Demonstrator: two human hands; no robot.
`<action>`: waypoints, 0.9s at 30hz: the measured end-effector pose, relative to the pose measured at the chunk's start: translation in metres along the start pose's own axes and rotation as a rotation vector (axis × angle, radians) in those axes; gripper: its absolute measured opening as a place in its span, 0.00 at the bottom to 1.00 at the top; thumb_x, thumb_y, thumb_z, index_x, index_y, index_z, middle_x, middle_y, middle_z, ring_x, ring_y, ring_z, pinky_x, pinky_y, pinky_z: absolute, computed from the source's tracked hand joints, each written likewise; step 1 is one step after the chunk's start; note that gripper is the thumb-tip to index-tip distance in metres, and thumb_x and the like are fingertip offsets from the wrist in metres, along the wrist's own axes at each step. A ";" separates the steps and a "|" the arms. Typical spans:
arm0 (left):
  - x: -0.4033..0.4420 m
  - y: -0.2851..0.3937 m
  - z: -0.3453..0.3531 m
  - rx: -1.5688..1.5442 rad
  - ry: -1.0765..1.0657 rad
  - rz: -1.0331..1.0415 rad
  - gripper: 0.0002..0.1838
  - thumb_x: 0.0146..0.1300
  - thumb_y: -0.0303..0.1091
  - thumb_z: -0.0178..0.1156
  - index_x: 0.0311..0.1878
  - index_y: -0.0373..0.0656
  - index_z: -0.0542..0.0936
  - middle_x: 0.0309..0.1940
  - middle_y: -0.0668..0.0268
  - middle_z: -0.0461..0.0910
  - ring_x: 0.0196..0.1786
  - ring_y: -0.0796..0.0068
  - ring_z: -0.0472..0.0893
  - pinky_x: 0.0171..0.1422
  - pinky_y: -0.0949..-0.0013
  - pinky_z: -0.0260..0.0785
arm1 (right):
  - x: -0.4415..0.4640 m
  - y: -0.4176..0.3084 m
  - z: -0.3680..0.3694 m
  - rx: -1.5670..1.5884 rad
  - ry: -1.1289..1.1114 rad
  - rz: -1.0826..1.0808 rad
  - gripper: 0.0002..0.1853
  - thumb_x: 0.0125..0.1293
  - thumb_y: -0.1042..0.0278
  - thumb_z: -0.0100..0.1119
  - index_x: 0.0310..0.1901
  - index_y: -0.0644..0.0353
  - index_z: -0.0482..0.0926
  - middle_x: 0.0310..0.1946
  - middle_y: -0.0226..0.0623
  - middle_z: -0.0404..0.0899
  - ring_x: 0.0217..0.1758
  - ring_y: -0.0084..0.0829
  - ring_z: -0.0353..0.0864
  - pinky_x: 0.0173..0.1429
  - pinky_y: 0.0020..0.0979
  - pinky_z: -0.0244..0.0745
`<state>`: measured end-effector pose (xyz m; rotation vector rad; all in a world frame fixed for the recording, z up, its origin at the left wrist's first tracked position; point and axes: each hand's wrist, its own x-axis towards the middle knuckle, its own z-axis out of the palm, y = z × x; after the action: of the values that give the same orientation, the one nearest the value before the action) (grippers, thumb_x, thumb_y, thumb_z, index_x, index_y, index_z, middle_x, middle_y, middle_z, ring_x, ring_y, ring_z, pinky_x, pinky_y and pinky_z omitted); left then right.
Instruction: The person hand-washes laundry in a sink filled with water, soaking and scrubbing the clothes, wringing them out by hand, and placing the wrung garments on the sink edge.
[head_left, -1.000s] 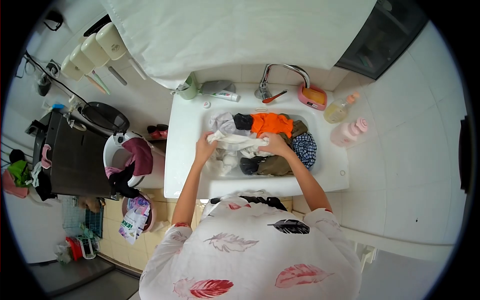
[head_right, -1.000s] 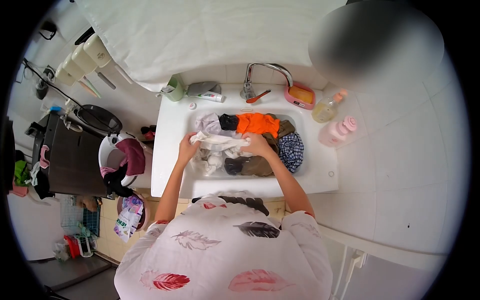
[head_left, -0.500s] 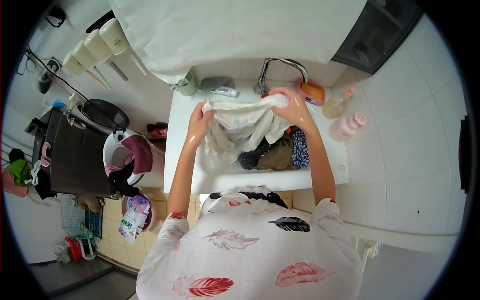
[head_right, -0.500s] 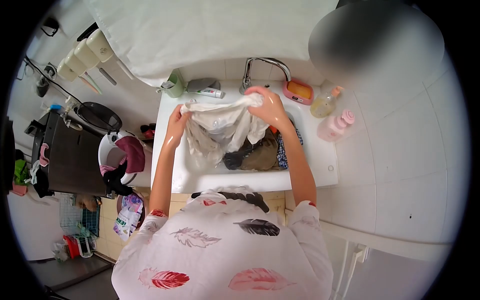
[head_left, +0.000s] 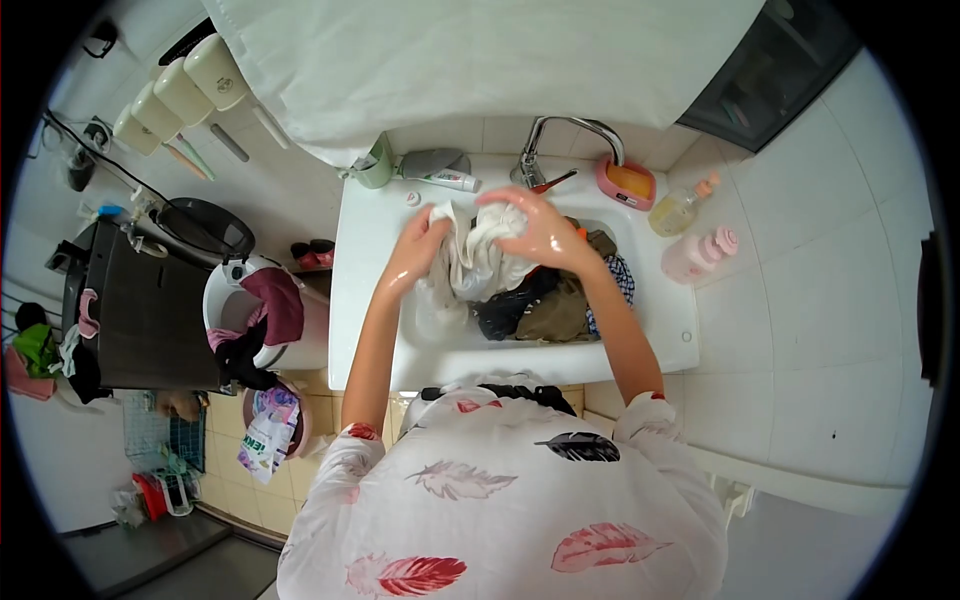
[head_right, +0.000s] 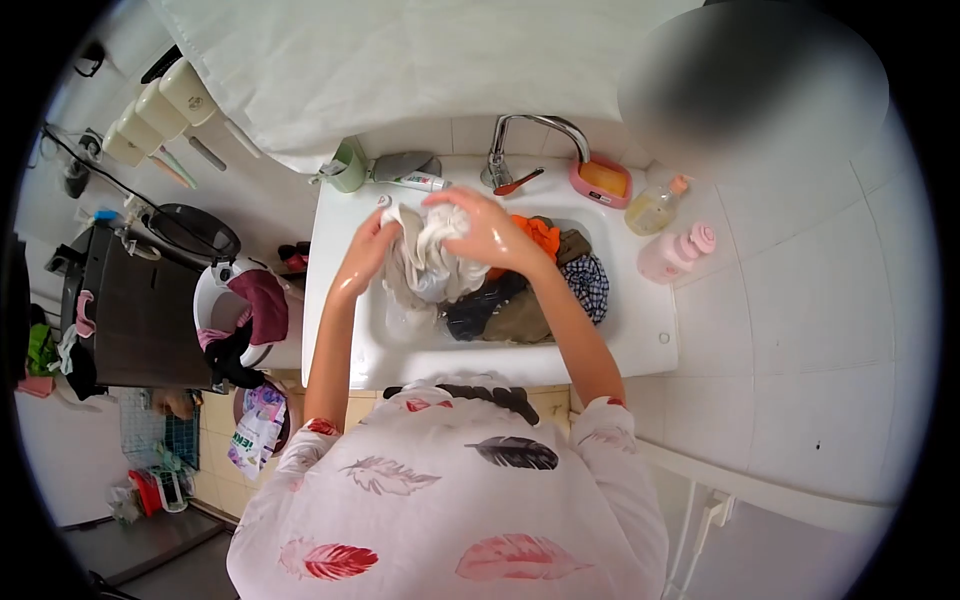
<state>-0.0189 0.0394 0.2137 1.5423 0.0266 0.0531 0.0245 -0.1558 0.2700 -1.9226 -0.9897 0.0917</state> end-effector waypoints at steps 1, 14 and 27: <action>0.000 -0.018 0.000 0.068 -0.003 -0.013 0.12 0.58 0.34 0.48 0.40 0.36 0.71 0.32 0.67 0.74 0.35 0.79 0.71 0.40 0.76 0.63 | -0.003 0.012 0.008 0.023 -0.059 0.045 0.24 0.40 0.74 0.58 0.46 0.58 0.71 0.42 0.38 0.70 0.50 0.35 0.69 0.55 0.31 0.62; -0.010 -0.183 0.018 1.092 0.223 0.198 0.16 0.50 0.38 0.51 0.43 0.42 0.72 0.41 0.56 0.70 0.42 0.57 0.70 0.44 0.56 0.61 | -0.063 0.142 0.157 -0.528 0.040 0.559 0.32 0.50 0.58 0.57 0.56 0.59 0.59 0.53 0.51 0.55 0.53 0.53 0.56 0.52 0.51 0.56; 0.040 -0.204 0.029 1.177 0.137 0.049 0.17 0.45 0.40 0.55 0.39 0.43 0.72 0.39 0.56 0.70 0.40 0.55 0.70 0.42 0.55 0.63 | -0.037 0.202 0.179 -0.926 0.041 0.355 0.18 0.54 0.57 0.46 0.41 0.61 0.73 0.36 0.42 0.73 0.43 0.43 0.69 0.44 0.45 0.63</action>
<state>0.0260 0.0066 0.0110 2.7134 0.1482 0.2082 0.0422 -0.1008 0.0039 -2.9190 -0.6907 -0.2466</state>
